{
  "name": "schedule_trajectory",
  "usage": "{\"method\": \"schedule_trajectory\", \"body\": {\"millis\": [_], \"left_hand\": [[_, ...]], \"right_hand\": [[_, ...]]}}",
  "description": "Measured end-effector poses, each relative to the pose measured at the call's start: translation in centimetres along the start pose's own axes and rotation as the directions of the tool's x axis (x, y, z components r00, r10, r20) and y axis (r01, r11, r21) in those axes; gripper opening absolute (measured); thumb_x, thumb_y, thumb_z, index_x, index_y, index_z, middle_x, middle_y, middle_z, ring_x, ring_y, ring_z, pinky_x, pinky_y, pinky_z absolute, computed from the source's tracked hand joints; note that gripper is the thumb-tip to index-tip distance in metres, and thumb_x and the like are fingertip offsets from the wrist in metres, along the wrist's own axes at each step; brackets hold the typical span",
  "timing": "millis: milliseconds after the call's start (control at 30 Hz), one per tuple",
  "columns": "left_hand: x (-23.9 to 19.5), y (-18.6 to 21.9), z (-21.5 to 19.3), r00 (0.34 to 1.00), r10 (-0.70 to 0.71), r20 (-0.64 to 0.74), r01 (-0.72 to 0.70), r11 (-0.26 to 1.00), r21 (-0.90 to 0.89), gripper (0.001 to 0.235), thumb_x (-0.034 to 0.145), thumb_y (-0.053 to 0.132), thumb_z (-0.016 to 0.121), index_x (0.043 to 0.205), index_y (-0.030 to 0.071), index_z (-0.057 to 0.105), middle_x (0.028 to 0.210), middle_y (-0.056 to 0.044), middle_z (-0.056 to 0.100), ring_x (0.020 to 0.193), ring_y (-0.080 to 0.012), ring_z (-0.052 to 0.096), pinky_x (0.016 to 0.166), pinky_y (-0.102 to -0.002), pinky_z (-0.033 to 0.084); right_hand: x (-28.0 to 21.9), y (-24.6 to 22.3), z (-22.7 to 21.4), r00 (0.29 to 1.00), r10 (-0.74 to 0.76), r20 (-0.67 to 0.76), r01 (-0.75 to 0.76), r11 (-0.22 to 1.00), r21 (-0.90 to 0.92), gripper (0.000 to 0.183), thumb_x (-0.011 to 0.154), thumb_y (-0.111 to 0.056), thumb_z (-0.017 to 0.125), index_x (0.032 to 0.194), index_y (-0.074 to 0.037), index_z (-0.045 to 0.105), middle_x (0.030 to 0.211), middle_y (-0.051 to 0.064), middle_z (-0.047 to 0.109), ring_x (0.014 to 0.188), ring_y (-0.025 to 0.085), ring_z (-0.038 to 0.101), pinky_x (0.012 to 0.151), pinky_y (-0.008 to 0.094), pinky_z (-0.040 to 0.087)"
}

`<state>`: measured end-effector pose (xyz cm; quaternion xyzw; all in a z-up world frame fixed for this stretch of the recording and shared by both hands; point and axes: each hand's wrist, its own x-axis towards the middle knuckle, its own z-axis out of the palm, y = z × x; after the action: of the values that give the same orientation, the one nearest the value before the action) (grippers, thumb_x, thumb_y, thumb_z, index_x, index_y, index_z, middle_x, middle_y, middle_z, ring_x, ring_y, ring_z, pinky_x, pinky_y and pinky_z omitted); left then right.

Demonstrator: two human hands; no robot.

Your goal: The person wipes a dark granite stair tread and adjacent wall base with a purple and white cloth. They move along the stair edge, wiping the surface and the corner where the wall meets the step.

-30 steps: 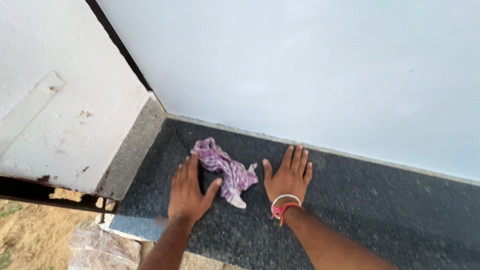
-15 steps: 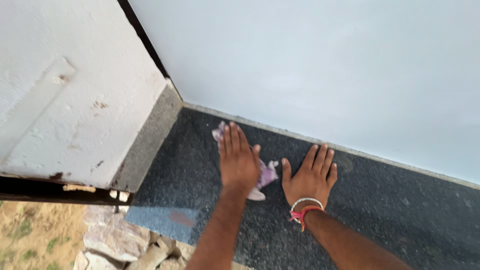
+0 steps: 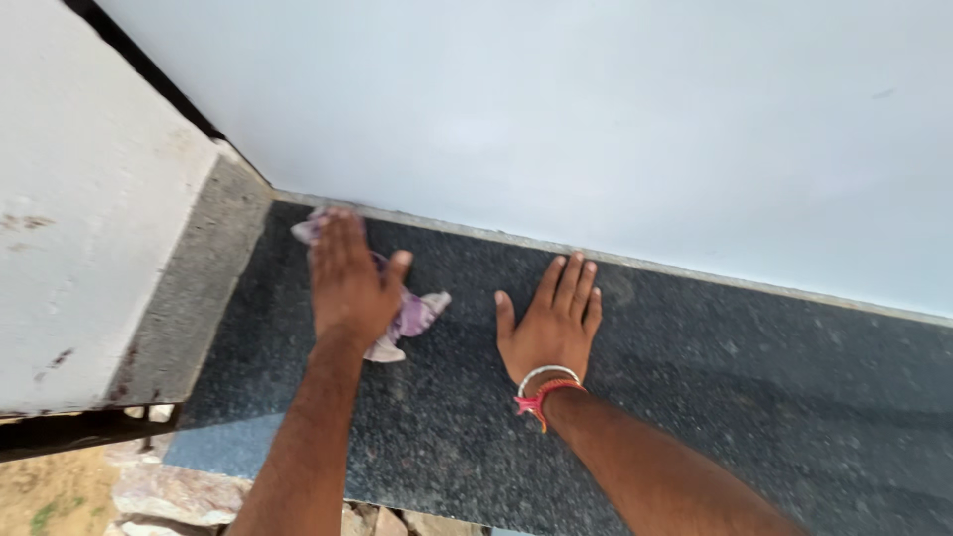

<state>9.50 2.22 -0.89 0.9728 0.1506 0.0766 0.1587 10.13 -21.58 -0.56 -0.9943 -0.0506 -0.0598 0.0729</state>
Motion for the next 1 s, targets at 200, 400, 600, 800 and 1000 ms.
{"method": "schedule_trajectory", "body": {"millis": [200, 400, 600, 800, 1000], "left_hand": [[-1.9, 2.6, -0.5, 0.958, 0.238, 0.163, -0.249, 0.967, 0.054, 0.07, 0.102, 0.037, 0.041, 0.16, 0.005, 0.019, 0.168, -0.018, 0.016, 0.155, -0.0322, 0.012, 0.124, -0.047, 0.01], [-1.1, -5.7, -3.7, 0.995, 0.081, -0.053, -0.073, 0.988, 0.135, 0.07, 0.103, 0.036, 0.046, 0.16, -0.002, 0.032, 0.164, -0.027, 0.031, 0.153, -0.0411, 0.027, 0.122, -0.052, 0.024], [0.7, -6.4, 1.1, 0.989, -0.016, -0.15, 0.015, 1.0, -0.007, 0.078, 0.106, 0.048, 0.045, 0.161, -0.007, 0.031, 0.165, -0.031, 0.029, 0.152, -0.0466, 0.027, 0.123, -0.054, 0.02], [-0.1, -3.3, 1.1, 0.979, 0.167, -0.119, -0.169, 0.986, -0.011, 0.075, 0.105, 0.046, 0.044, 0.157, -0.007, 0.031, 0.165, -0.029, 0.028, 0.155, -0.0404, 0.021, 0.123, -0.054, 0.015], [-5.8, -0.8, -2.2, 0.922, 0.377, 0.085, -0.375, 0.926, -0.04, 0.074, 0.098, 0.042, 0.051, 0.156, 0.001, 0.029, 0.162, -0.022, 0.029, 0.152, -0.037, 0.027, 0.123, -0.049, 0.019]], "right_hand": [[-0.1, -0.2, -0.5, 1.0, -0.004, -0.011, 0.004, 1.0, 0.005, 0.088, 0.098, -0.058, 0.043, 0.152, 0.01, 0.029, 0.163, 0.03, 0.021, 0.153, 0.041, 0.013, 0.121, 0.054, 0.013], [0.0, -0.2, -0.2, 0.999, -0.033, 0.006, 0.033, 0.999, 0.017, 0.084, 0.1, -0.055, 0.042, 0.151, 0.01, 0.028, 0.162, 0.03, 0.022, 0.154, 0.041, 0.012, 0.121, 0.054, 0.012], [-0.2, 0.2, -0.3, 0.66, -0.747, 0.079, 0.734, 0.663, 0.147, 0.073, 0.108, -0.053, 0.038, 0.165, -0.009, 0.026, 0.173, 0.015, 0.026, 0.16, 0.03, 0.019, 0.129, 0.048, 0.017], [0.2, -0.1, -0.7, 0.511, -0.854, 0.097, 0.819, 0.518, 0.247, 0.077, 0.099, -0.058, 0.045, 0.159, -0.013, 0.032, 0.168, 0.014, 0.029, 0.156, 0.031, 0.024, 0.124, 0.05, 0.019], [0.2, -0.3, -2.0, 0.506, -0.858, 0.091, 0.822, 0.511, 0.253, 0.075, 0.096, -0.056, 0.052, 0.156, -0.013, 0.036, 0.166, 0.013, 0.03, 0.154, 0.032, 0.025, 0.122, 0.051, 0.021]]}}
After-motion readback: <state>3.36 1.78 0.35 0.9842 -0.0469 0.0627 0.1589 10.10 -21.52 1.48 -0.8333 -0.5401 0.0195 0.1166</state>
